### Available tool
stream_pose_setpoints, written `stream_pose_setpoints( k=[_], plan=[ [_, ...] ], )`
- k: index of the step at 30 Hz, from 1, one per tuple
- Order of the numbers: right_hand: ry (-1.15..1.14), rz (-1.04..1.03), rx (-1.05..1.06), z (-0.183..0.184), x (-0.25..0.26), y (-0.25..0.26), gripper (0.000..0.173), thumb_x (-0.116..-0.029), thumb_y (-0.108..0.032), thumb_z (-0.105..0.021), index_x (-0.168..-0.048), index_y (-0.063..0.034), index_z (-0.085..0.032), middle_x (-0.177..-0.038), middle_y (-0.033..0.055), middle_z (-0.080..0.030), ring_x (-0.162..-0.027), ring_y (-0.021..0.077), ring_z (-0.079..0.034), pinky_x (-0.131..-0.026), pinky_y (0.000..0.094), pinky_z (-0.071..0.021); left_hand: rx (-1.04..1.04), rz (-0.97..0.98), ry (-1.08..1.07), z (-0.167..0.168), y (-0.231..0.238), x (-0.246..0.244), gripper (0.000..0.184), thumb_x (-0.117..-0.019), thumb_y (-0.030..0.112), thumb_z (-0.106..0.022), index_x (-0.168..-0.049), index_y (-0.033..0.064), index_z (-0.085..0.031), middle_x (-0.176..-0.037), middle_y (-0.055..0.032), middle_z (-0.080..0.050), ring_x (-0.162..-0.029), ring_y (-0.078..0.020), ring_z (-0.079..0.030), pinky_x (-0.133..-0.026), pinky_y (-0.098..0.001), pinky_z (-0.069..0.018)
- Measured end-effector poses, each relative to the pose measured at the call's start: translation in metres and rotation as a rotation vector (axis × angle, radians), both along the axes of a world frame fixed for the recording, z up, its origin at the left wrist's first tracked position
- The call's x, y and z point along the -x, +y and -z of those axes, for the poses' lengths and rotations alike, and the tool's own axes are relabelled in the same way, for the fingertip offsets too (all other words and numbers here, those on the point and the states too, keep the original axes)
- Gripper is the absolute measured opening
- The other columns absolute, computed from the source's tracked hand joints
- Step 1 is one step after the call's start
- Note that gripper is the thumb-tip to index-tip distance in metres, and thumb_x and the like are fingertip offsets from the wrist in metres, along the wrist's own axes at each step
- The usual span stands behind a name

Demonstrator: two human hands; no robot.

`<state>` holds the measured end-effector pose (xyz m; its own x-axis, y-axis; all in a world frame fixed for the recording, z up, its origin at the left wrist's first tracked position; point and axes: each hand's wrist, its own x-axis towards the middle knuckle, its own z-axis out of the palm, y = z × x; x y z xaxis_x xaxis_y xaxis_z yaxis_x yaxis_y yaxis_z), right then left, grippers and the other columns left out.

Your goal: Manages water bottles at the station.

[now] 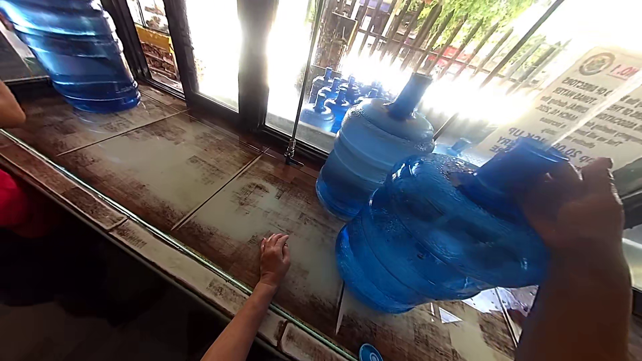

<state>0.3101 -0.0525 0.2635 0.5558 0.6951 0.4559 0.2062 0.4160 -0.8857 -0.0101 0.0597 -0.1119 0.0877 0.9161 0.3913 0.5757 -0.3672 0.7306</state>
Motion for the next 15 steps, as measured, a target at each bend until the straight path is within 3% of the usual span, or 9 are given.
stream_pose_setpoints(
  k=[3, 8, 15],
  plan=[
    [-0.009, 0.011, 0.007, -0.0001, 0.0009, -0.0004, 0.060, -0.1102, -0.044, -0.002, -0.120, -0.0158, -0.054, -0.110, -0.0044, -0.066, -0.110, 0.0071, -0.063, -0.100, 0.0296, -0.0509, -0.002, -0.002, -0.016, 0.0001, 0.0008, 0.0006, 0.033, -0.0951, 0.003, -0.052, -0.119, 0.0011, -0.075, -0.129, -0.0207, -0.069, -0.128, -0.0423, -0.061, -0.115, -0.0634, -0.0356],
    [-0.036, -0.003, 0.020, 0.0001, -0.0001, -0.0007, 0.063, -0.1097, -0.044, 0.000, -0.128, -0.0132, -0.052, -0.118, -0.0023, -0.065, -0.115, 0.0087, -0.061, -0.103, 0.0311, -0.0488, -0.015, -0.017, -0.024, 0.0012, 0.0034, 0.0013, 0.032, -0.0946, 0.003, -0.053, -0.118, 0.0015, -0.075, -0.128, -0.0204, -0.070, -0.127, -0.0423, -0.062, -0.115, -0.0636, -0.0361],
    [-0.047, 0.002, 0.033, -0.0013, 0.0037, -0.0017, 0.064, -0.1095, -0.044, 0.001, -0.130, -0.0136, -0.052, -0.117, -0.0033, -0.066, -0.111, 0.0070, -0.064, -0.100, 0.0282, -0.0509, -0.026, -0.035, -0.033, 0.0013, 0.0048, 0.0025, 0.032, -0.0949, 0.004, -0.053, -0.118, 0.0015, -0.075, -0.127, -0.0204, -0.070, -0.126, -0.0433, -0.062, -0.115, -0.0666, -0.0334]
  ],
)
